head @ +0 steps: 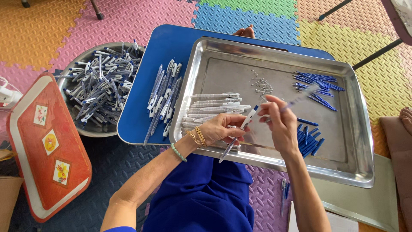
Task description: The person assembles ballpoint pens by picking up pen barrels from a tray and a bowl, inserting blue ink cartridges, and then snapping on the pen caps.
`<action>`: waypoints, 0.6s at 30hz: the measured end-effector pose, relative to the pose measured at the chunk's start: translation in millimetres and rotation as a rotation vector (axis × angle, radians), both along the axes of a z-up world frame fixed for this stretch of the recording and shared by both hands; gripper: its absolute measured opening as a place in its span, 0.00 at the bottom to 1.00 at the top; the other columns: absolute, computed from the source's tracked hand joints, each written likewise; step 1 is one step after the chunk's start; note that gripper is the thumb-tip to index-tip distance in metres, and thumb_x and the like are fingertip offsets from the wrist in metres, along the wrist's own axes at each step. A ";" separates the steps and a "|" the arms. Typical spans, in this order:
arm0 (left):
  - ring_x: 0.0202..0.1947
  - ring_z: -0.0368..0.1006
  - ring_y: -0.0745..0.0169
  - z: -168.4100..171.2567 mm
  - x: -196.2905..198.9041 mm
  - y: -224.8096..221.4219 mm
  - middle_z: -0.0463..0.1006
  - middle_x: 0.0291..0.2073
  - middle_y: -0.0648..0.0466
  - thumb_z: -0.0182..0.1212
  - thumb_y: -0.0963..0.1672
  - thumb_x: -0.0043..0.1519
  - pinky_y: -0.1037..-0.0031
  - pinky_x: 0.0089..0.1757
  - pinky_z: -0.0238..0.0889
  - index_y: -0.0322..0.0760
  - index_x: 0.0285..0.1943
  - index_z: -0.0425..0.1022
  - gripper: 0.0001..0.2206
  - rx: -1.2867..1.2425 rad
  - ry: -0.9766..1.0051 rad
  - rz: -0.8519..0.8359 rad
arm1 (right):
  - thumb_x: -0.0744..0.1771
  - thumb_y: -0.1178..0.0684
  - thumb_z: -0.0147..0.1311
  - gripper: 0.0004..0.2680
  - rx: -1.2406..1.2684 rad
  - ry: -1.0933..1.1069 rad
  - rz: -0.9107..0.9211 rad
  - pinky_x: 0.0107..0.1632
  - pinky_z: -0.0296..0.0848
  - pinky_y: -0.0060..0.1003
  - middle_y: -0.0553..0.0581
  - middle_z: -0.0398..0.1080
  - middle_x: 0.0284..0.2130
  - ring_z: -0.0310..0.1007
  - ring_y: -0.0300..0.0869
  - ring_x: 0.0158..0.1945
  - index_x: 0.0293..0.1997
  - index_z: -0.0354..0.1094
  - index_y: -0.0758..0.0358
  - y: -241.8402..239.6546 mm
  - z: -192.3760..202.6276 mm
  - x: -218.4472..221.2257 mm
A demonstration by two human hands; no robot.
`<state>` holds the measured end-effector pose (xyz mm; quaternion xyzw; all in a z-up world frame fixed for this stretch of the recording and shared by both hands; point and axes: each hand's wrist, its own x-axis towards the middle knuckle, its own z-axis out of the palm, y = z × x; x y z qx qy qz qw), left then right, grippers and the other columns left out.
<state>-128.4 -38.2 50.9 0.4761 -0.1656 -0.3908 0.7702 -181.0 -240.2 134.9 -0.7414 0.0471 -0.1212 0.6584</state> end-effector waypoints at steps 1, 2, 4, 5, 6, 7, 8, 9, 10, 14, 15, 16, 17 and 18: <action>0.40 0.86 0.62 2.9 0.6 -2.0 0.85 0.48 0.52 0.74 0.39 0.65 0.67 0.40 0.87 0.38 0.73 0.76 0.25 0.000 -0.002 -0.005 | 0.77 0.51 0.44 0.12 0.000 -0.002 -0.005 0.37 0.59 0.25 0.58 0.77 0.35 0.77 0.37 0.36 0.64 0.70 0.67 -8.7 -20.5 9.2; 0.40 0.86 0.62 5.1 0.4 -3.9 0.85 0.49 0.53 0.74 0.38 0.64 0.67 0.40 0.87 0.40 0.76 0.74 0.28 -0.010 -0.001 -0.044 | 0.76 0.52 0.51 0.09 0.064 0.000 0.068 0.32 0.59 0.22 0.56 0.75 0.31 0.75 0.36 0.32 0.57 0.75 0.68 -17.3 -41.6 17.7; 0.39 0.86 0.62 6.7 -0.4 -6.1 0.85 0.51 0.53 0.74 0.38 0.64 0.66 0.39 0.88 0.42 0.79 0.71 0.31 -0.019 0.001 -0.086 | 0.74 0.54 0.58 0.07 0.130 0.002 0.137 0.28 0.59 0.20 0.53 0.72 0.26 0.73 0.36 0.28 0.50 0.79 0.68 -30.3 -69.5 27.5; 0.39 0.87 0.60 6.3 -1.4 -6.5 0.85 0.50 0.51 0.74 0.37 0.63 0.64 0.39 0.88 0.42 0.80 0.70 0.33 -0.026 0.016 -0.102 | 0.74 0.55 0.59 0.07 0.102 -0.034 0.126 0.27 0.58 0.22 0.54 0.71 0.23 0.70 0.35 0.26 0.45 0.79 0.69 -34.7 -76.1 28.6; 0.39 0.87 0.58 5.9 -2.2 -7.0 0.85 0.49 0.49 0.73 0.36 0.63 0.62 0.39 0.88 0.42 0.82 0.68 0.35 -0.034 0.030 -0.117 | 0.74 0.56 0.60 0.08 0.074 -0.070 0.116 0.26 0.58 0.23 0.54 0.69 0.19 0.67 0.35 0.24 0.41 0.78 0.70 -39.2 -82.6 30.1; 0.39 0.87 0.58 1.2 -1.4 -8.3 0.85 0.49 0.49 0.73 0.36 0.63 0.62 0.39 0.88 0.42 0.82 0.68 0.35 -0.033 0.031 -0.119 | 0.74 0.56 0.60 0.08 0.075 -0.070 0.114 0.26 0.58 0.23 0.54 0.69 0.19 0.67 0.35 0.24 0.41 0.78 0.70 -42.1 -85.1 31.4; 0.39 0.87 0.55 -3.1 -0.2 -9.0 0.84 0.49 0.48 0.74 0.36 0.63 0.60 0.39 0.88 0.45 0.83 0.67 0.36 -0.042 0.043 -0.140 | 0.74 0.55 0.62 0.09 0.095 -0.068 0.109 0.26 0.62 0.25 0.54 0.66 0.20 0.65 0.36 0.23 0.38 0.76 0.70 -44.4 -87.4 33.5; 0.39 0.87 0.53 -7.2 0.9 -9.5 0.84 0.48 0.47 0.75 0.36 0.62 0.57 0.39 0.87 0.48 0.84 0.66 0.38 -0.051 0.054 -0.161 | 0.74 0.55 0.63 0.10 0.115 -0.066 0.103 0.26 0.65 0.28 0.54 0.64 0.20 0.63 0.37 0.23 0.36 0.75 0.69 -46.6 -89.5 35.5; 0.39 0.87 0.53 -4.7 0.2 -8.3 0.84 0.48 0.47 0.75 0.36 0.62 0.57 0.39 0.87 0.48 0.84 0.66 0.38 -0.049 0.053 -0.162 | 0.74 0.55 0.63 0.10 0.116 -0.067 0.103 0.26 0.65 0.28 0.54 0.64 0.20 0.63 0.37 0.23 0.36 0.75 0.69 -54.2 -90.0 40.8; 0.37 0.86 0.55 -1.0 -4.9 -3.3 0.81 0.47 0.47 0.74 0.36 0.62 0.58 0.39 0.88 0.51 0.87 0.59 0.43 -0.067 0.087 -0.230 | 0.78 0.46 0.57 0.14 0.094 -0.011 -0.060 0.23 0.59 0.26 0.49 0.63 0.18 0.60 0.33 0.19 0.36 0.69 0.60 -77.7 -73.5 51.2; 0.37 0.87 0.55 -1.5 -6.4 -2.5 0.80 0.47 0.47 0.73 0.36 0.63 0.59 0.39 0.88 0.51 0.88 0.58 0.42 -0.063 0.101 -0.253 | 0.78 0.45 0.57 0.15 0.155 -0.033 -0.102 0.23 0.56 0.25 0.47 0.60 0.18 0.56 0.31 0.18 0.35 0.67 0.58 -82.3 -64.3 51.2; 0.37 0.87 0.55 -4.2 -5.6 -3.9 0.80 0.47 0.47 0.73 0.36 0.63 0.59 0.39 0.88 0.51 0.88 0.58 0.42 -0.064 0.100 -0.256 | 0.78 0.45 0.57 0.15 0.154 -0.034 -0.104 0.23 0.56 0.25 0.47 0.60 0.18 0.56 0.31 0.18 0.35 0.67 0.58 -92.3 -65.0 51.0; 0.38 0.87 0.55 -6.9 -4.8 -5.2 0.80 0.47 0.47 0.73 0.36 0.63 0.58 0.39 0.87 0.51 0.88 0.58 0.42 -0.070 0.116 -0.278 | 0.79 0.45 0.56 0.15 0.165 -0.078 -0.160 0.23 0.55 0.26 0.49 0.58 0.19 0.55 0.32 0.19 0.37 0.66 0.59 -102.2 -65.7 50.7; 0.38 0.87 0.55 -9.6 -3.8 -6.3 0.80 0.47 0.48 0.72 0.36 0.64 0.58 0.39 0.87 0.52 0.88 0.58 0.42 -0.077 0.132 -0.298 | 0.79 0.46 0.55 0.14 0.175 -0.123 -0.215 0.23 0.54 0.28 0.50 0.57 0.20 0.55 0.32 0.20 0.39 0.65 0.61 -111.7 -66.3 50.9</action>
